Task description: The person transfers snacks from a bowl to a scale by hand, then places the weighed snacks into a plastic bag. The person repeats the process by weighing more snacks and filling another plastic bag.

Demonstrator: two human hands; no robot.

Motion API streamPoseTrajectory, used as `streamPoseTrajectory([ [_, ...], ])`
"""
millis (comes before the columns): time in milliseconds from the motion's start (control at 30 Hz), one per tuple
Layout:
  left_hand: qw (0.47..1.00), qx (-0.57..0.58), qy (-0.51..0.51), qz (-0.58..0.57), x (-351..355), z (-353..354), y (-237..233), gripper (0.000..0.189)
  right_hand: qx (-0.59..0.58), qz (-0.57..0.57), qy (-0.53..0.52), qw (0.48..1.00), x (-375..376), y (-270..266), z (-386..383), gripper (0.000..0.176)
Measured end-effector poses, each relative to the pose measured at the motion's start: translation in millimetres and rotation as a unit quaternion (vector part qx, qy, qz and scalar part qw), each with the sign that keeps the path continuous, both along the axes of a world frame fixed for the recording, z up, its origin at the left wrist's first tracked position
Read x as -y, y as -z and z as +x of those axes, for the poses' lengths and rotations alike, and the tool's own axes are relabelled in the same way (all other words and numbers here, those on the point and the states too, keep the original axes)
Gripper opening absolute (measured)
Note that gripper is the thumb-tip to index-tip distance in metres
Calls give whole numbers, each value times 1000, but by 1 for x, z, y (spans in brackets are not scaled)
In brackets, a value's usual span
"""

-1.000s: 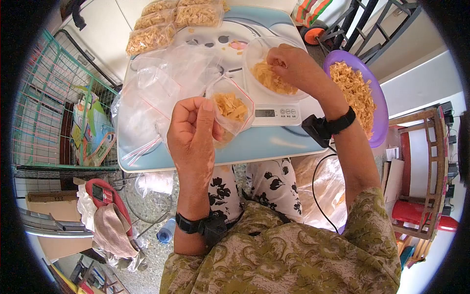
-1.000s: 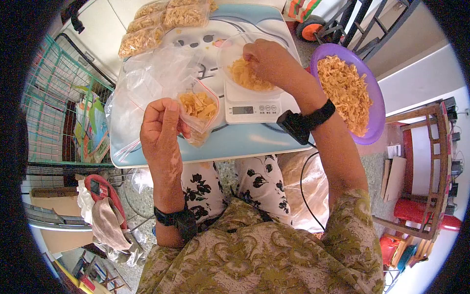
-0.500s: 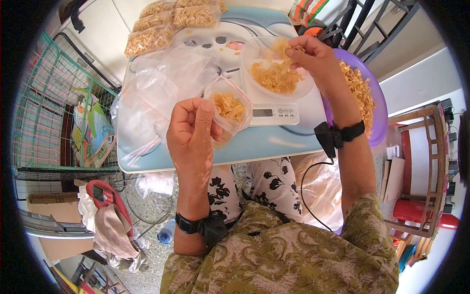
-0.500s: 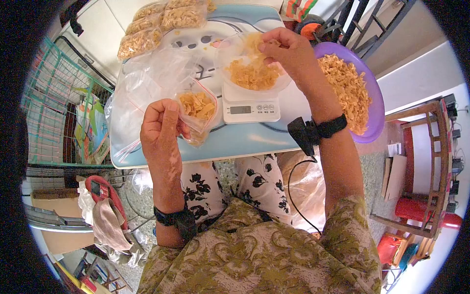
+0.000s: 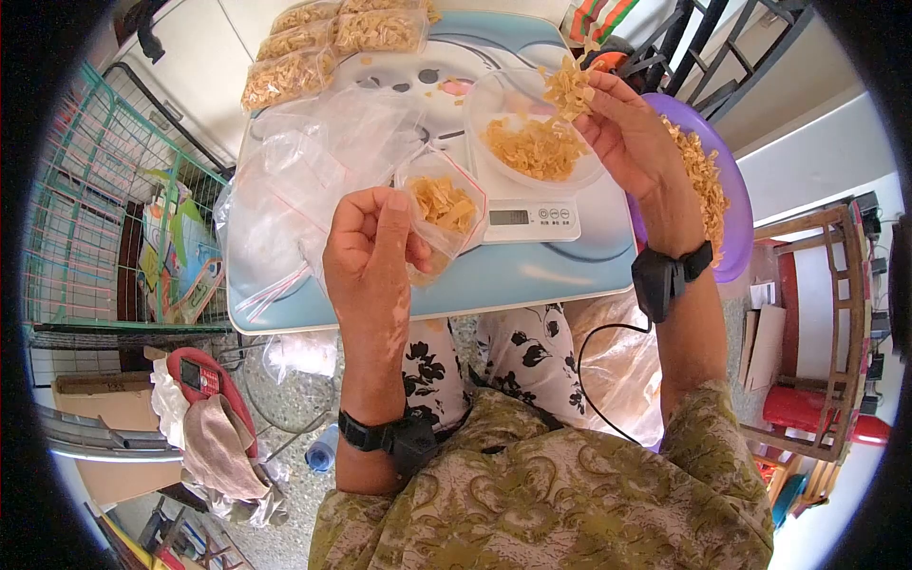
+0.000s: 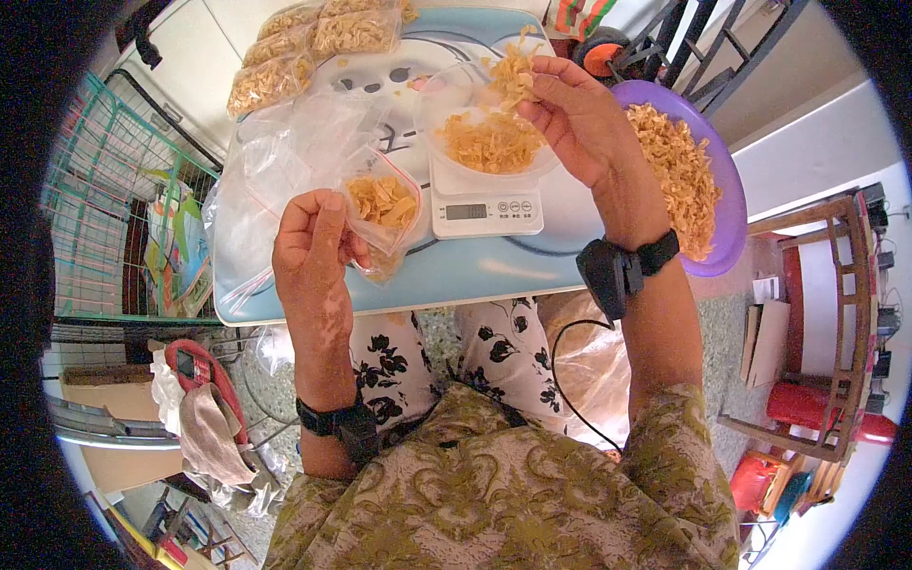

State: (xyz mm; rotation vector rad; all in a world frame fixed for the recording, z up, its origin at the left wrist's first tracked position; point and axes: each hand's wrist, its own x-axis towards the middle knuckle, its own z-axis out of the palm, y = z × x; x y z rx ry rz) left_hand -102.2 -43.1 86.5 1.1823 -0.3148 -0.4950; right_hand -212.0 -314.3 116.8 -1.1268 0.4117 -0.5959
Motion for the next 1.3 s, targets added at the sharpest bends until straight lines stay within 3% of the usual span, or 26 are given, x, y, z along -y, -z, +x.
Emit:
streamPoseTrajectory([
  [200, 1000, -6, 7, -6, 0, 2, 2, 18, 40, -34, -26, 998, -49, -21, 1, 17],
  [300, 1000, -14, 7, -11, 0, 1, 1, 18, 36, -93, -41, 994, -86, -22, 8, 15],
  [367, 1000, -17, 8, -15, 0, 0, 1, 18, -12, -244, -63, 968, -101, -16, 14, 15],
  [433, 1000, -20, 9, -17, -1, 0, 1, 18, -22, -238, -62, 969, -122, -13, 16, 16],
  [533, 999, -22, 14, -32, -2, -1, -1, 17, -42, -443, -4, 896, -140, -5, 22, 20],
  [567, 999, -22, 14, -32, -2, -1, -1, 17, -42, -443, -4, 896, -141, -2, 24, 20],
  [633, 999, -19, 20, -38, -3, -1, 0, 17, -59, -533, 8, 844, -142, 4, 26, 15],
  [767, 999, -24, 20, -40, -5, 1, 3, 17, -94, -545, -27, 833, -144, -1, 26, 12],
  [833, 999, -15, 16, -33, -4, 1, 5, 18, -138, -583, -58, 798, -144, -6, 28, 14],
  [967, 999, -15, 13, -32, -5, 2, 2, 19, -156, -542, -51, 824, -148, -10, 33, 15],
  [1133, 1000, -8, 3, -23, -8, 3, 3, 19, -91, -625, -73, 772, -148, -8, 34, 16],
  [1300, 1000, 21, 17, -8, -8, -2, -4, 19, -125, -668, -147, 718, -141, -11, 38, 12],
])
